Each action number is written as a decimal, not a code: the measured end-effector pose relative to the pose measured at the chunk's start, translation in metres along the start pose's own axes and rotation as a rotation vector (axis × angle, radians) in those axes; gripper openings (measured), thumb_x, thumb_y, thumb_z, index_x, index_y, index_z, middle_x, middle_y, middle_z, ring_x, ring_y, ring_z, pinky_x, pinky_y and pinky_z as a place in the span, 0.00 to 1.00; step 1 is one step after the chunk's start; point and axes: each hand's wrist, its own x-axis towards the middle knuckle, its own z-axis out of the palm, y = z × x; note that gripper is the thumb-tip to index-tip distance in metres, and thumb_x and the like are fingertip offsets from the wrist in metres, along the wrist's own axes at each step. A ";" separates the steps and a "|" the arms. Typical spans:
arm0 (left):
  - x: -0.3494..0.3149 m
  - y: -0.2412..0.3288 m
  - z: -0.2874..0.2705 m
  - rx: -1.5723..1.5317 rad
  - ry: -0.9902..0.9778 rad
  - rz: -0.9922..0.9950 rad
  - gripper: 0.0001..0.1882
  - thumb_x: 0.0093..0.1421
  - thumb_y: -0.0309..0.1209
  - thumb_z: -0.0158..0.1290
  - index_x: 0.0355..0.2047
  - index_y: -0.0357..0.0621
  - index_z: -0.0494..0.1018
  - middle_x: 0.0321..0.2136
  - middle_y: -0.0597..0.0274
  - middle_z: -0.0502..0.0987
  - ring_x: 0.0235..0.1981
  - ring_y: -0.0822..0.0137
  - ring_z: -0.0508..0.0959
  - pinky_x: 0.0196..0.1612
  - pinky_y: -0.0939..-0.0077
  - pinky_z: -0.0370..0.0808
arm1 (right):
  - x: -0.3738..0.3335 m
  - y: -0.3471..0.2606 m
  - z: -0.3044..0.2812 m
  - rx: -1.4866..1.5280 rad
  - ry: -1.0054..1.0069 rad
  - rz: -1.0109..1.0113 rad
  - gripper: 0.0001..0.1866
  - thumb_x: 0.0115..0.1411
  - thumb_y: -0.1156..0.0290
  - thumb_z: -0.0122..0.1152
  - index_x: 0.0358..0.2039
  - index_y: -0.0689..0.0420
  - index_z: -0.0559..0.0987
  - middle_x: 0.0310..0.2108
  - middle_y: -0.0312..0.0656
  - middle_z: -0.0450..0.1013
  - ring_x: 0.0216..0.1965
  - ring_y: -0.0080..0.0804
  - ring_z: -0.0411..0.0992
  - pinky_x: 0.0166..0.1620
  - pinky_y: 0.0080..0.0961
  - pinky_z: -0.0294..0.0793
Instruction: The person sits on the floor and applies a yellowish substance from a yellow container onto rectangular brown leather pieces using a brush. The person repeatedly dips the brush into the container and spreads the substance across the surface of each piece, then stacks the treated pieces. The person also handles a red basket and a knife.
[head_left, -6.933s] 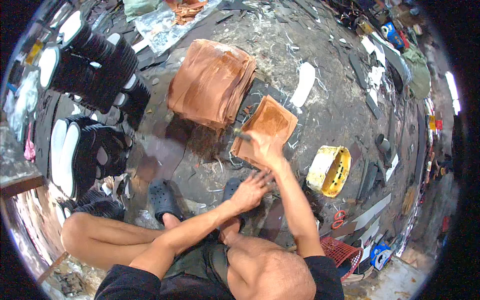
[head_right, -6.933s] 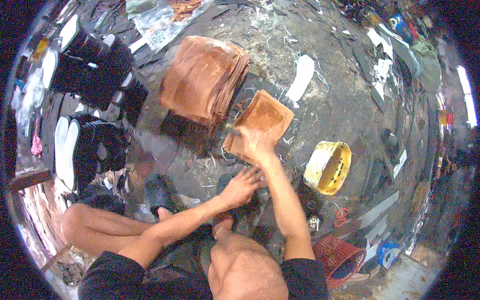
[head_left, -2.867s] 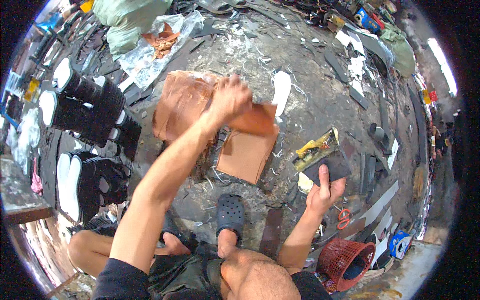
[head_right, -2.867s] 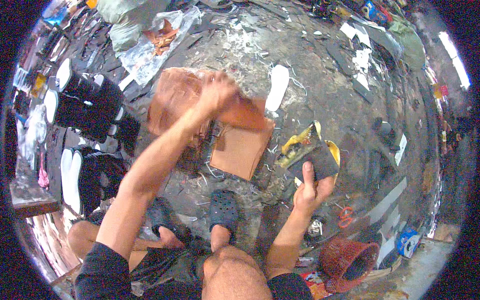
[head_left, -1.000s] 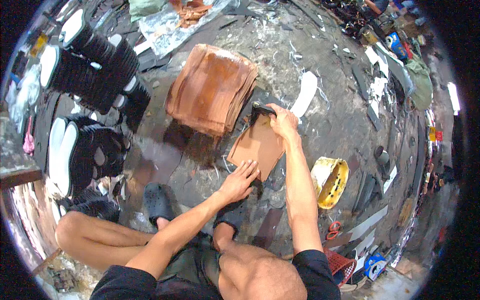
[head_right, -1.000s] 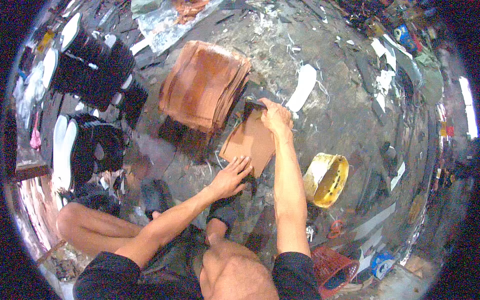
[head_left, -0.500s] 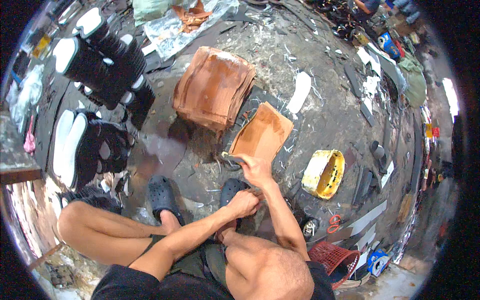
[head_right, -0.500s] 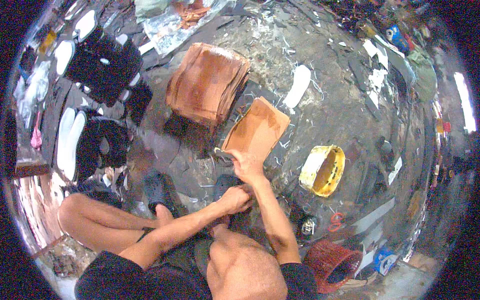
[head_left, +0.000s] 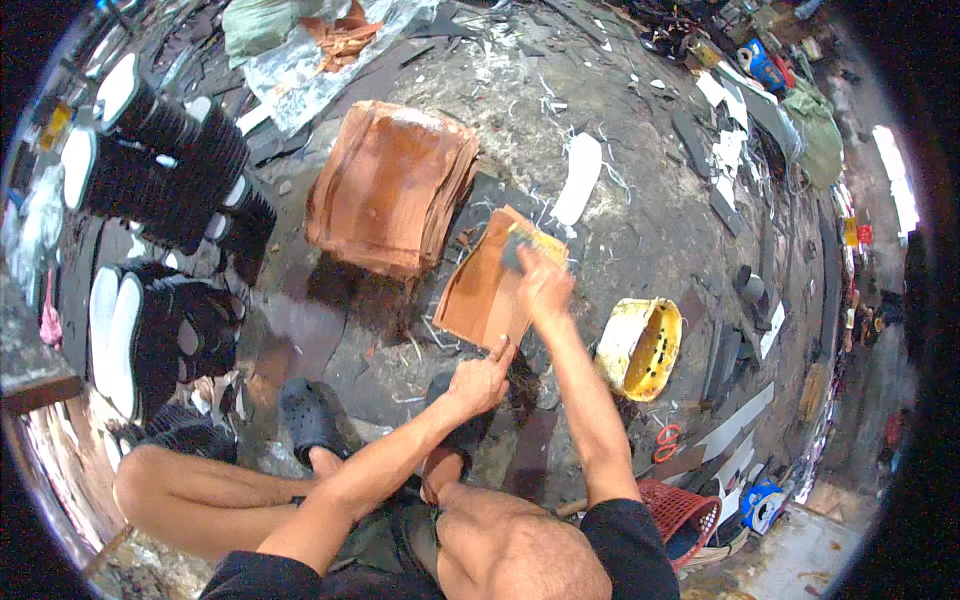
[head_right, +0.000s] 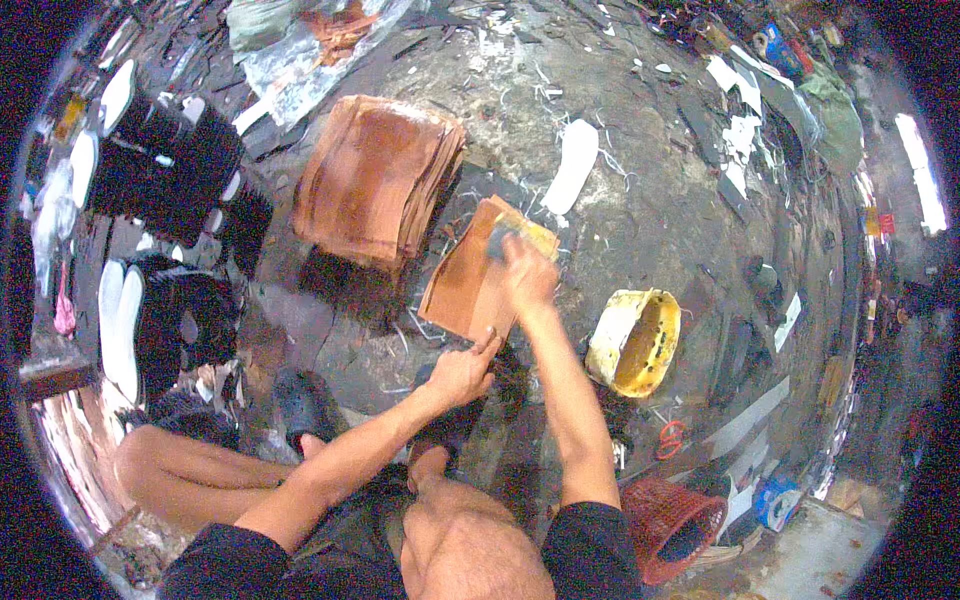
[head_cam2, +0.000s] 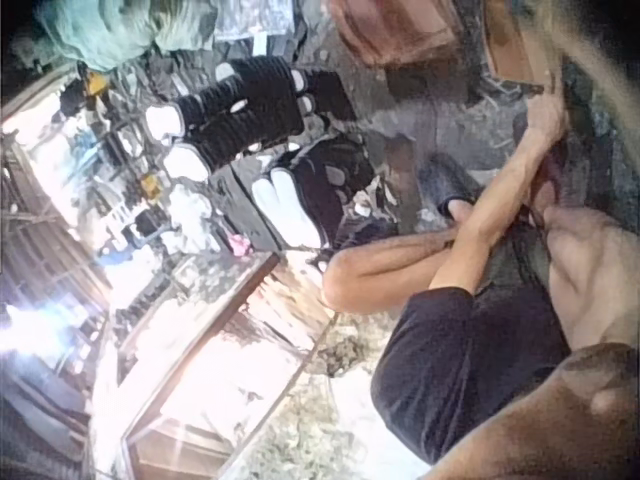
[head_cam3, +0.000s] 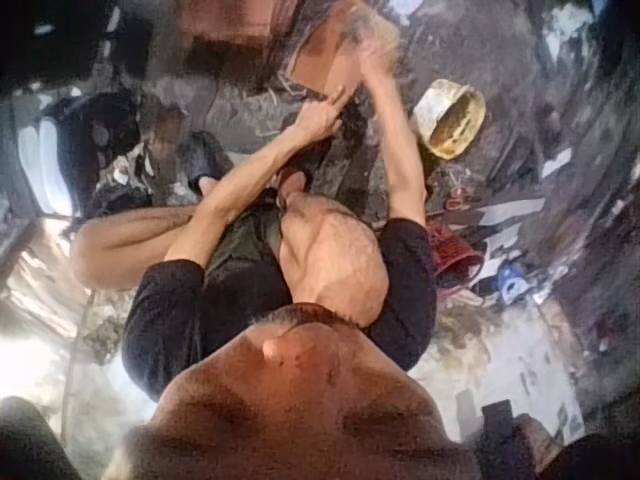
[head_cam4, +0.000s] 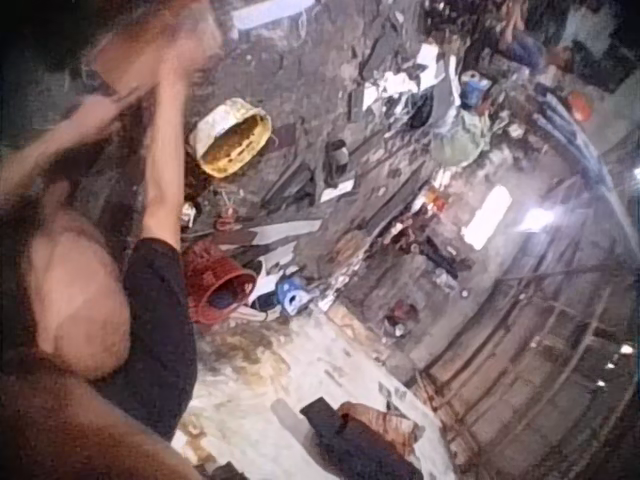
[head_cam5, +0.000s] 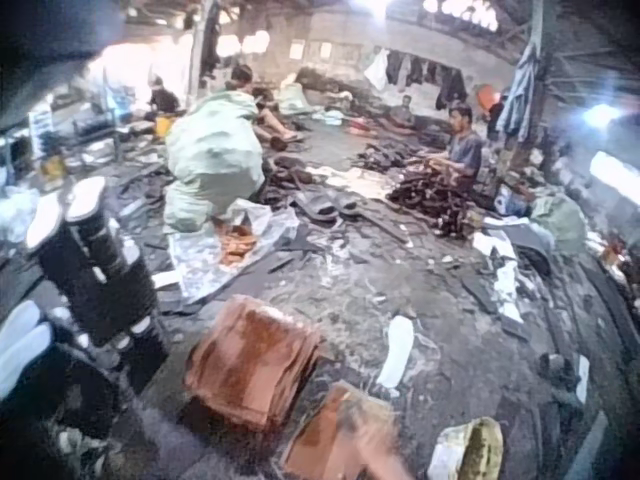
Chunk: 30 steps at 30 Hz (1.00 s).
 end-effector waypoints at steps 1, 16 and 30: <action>-0.005 -0.013 -0.007 -0.002 -0.004 -0.057 0.41 0.56 0.36 0.55 0.67 0.47 0.51 0.67 0.44 0.57 0.36 0.42 0.81 0.39 0.48 0.79 | -0.004 -0.033 -0.004 0.035 0.132 -0.281 0.23 0.53 0.73 0.55 0.50 0.40 0.81 0.44 0.47 0.79 0.42 0.50 0.79 0.43 0.46 0.79; -0.013 -0.005 -0.012 0.053 -0.030 -0.040 0.43 0.55 0.35 0.57 0.68 0.42 0.51 0.70 0.42 0.48 0.39 0.43 0.81 0.38 0.51 0.80 | 0.038 0.011 -0.044 0.237 -0.298 0.006 0.21 0.58 0.72 0.54 0.51 0.33 0.78 0.40 0.44 0.80 0.42 0.50 0.78 0.43 0.46 0.77; -0.069 -0.085 -0.058 -0.343 0.875 -0.293 0.15 0.57 0.25 0.57 0.46 0.43 0.79 0.40 0.54 0.81 0.34 0.61 0.81 0.39 0.70 0.78 | -0.120 -0.070 -0.056 0.361 -0.278 -0.223 0.22 0.56 0.74 0.56 0.50 0.40 0.78 0.43 0.40 0.79 0.41 0.37 0.79 0.37 0.38 0.80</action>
